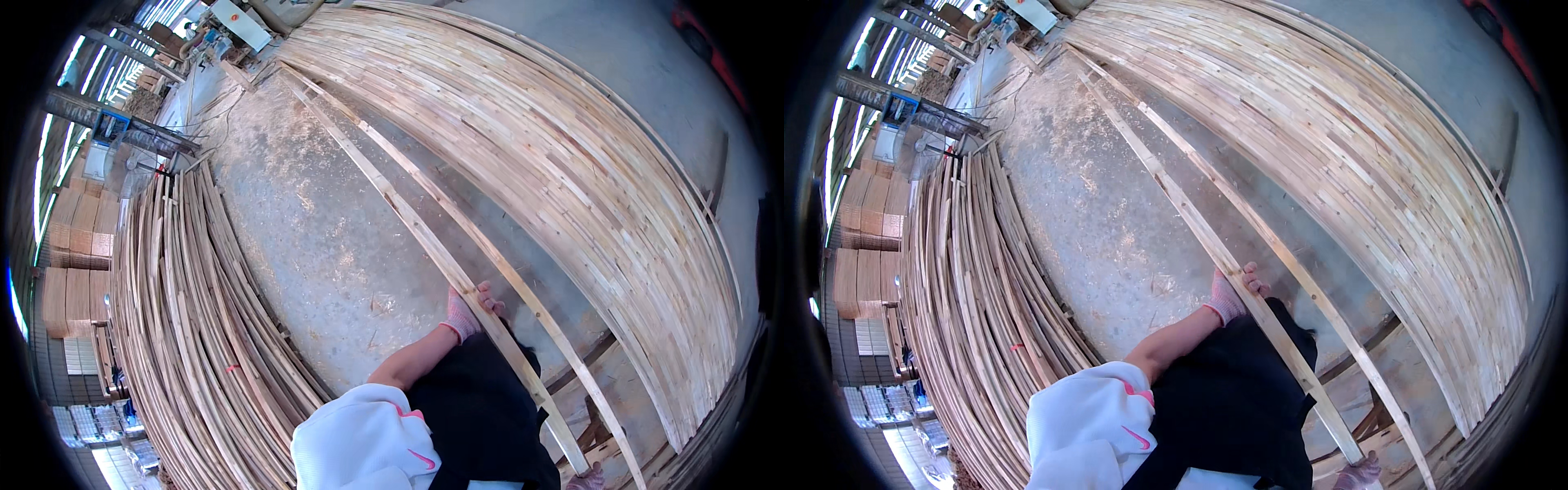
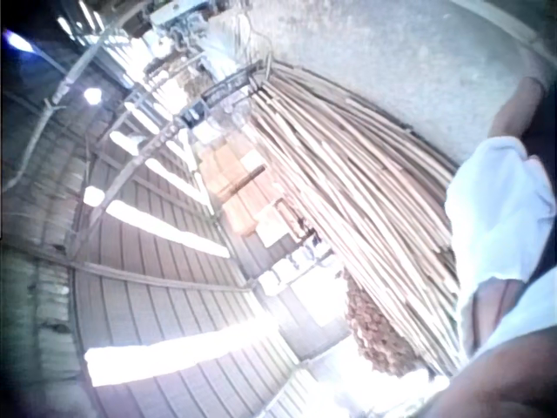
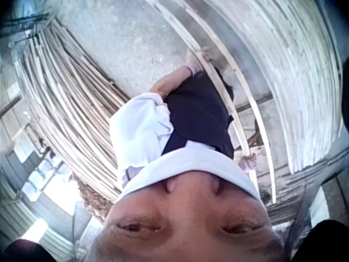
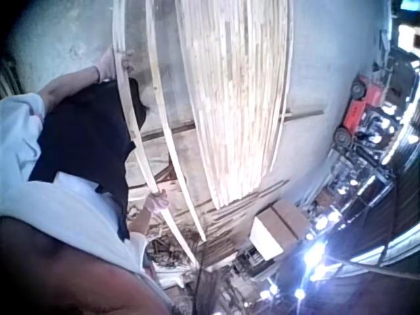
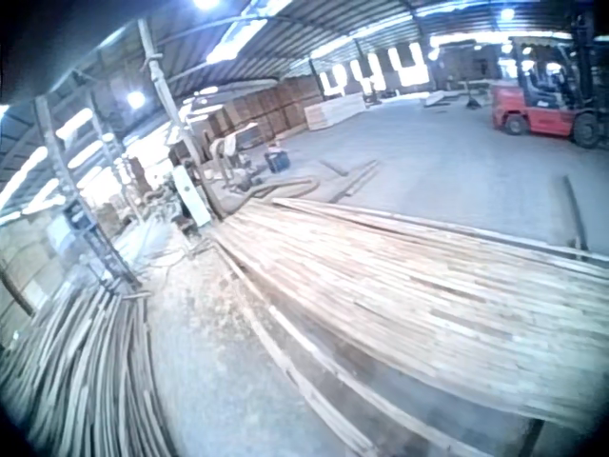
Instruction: The person moves long wood strips by hand from one stack to another in a large industrial space.
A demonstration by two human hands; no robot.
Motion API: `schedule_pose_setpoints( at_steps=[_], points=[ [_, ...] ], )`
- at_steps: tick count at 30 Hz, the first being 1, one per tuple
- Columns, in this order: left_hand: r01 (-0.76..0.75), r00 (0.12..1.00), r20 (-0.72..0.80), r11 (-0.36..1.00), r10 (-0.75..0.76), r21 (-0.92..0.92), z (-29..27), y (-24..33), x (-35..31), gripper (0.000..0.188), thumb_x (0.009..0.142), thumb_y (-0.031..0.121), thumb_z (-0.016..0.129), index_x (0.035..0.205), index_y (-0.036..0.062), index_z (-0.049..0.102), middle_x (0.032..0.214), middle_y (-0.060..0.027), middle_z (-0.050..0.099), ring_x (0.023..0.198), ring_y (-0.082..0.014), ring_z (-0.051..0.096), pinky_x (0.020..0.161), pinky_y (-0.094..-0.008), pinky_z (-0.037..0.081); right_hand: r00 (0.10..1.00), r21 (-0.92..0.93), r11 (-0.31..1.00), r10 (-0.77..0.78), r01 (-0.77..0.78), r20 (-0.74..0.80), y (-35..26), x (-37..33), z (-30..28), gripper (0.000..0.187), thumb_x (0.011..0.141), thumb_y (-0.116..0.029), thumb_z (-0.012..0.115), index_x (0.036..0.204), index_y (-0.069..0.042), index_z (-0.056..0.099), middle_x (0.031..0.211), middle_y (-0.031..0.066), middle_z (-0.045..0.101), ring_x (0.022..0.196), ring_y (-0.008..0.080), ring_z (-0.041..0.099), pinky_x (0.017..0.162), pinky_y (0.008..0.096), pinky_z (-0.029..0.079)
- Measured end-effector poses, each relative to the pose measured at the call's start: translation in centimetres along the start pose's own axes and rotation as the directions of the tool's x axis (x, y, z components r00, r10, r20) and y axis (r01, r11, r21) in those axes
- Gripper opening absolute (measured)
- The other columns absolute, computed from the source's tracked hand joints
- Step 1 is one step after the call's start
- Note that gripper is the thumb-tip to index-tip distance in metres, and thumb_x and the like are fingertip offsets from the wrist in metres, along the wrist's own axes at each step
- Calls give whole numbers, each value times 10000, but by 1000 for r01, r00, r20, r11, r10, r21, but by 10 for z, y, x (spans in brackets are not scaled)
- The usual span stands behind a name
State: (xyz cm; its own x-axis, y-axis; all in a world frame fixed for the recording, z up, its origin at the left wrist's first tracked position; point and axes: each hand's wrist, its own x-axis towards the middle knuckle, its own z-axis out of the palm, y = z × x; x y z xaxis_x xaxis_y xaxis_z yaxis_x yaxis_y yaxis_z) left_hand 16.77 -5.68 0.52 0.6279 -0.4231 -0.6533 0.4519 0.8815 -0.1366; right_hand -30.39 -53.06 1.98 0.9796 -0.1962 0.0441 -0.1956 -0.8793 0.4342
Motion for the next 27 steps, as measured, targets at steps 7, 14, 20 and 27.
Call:
schedule_pose_setpoints(
  at_steps=[7, 14, 20, 27],
  points=[
    [13, 998, 55, 1000, -12, -24, -15, -11, -29, 541, 815, 604, 340, 745, 90, 493, 509, -12, 423, 471, -184, 428, 653, -319, 428, 822, 83, 901, 346, -425, 452, -23, 25, -51, 369, 712, -62, 570, 1078, -97, 531, 934, 66, 576, 877, 257, 569, 957, 357, 360],
    [-71, 996, 47, 997, 69, 28, -18, -46, -68, 608, 799, 658, 340, 748, 79, 516, 507, -16, 425, 476, -184, 420, 694, -343, 440, 769, 68, 872, 389, -485, 507, -10, 9, -37, 407, 706, -125, 616, 1102, -116, 526, 1019, 48, 592, 953, 220, 575, 1076, 346, 285],
    [-101, 993, 67, 991, 95, 87, -30, -65, -92, 612, 808, 659, 318, 766, 78, 506, 518, -21, 425, 488, -185, 405, 728, -353, 443, 720, 56, 872, 364, -487, 590, -14, -14, -10, 420, 733, -197, 630, 1133, -137, 515, 1083, 11, 573, 1031, 159, 544, 1098, 323, 252],
    [-151, 984, -84, 983, 160, 102, -41, -60, -112, 609, 802, 664, 322, 753, 86, 510, 507, -19, 417, 456, -199, 385, 743, -356, 454, 666, 67, 896, 274, -439, 694, -35, 1, -40, 524, 722, -245, 654, 1210, -142, 494, 1115, -2, 552, 1094, 153, 506, 1110, 325, 235]
  ],
)
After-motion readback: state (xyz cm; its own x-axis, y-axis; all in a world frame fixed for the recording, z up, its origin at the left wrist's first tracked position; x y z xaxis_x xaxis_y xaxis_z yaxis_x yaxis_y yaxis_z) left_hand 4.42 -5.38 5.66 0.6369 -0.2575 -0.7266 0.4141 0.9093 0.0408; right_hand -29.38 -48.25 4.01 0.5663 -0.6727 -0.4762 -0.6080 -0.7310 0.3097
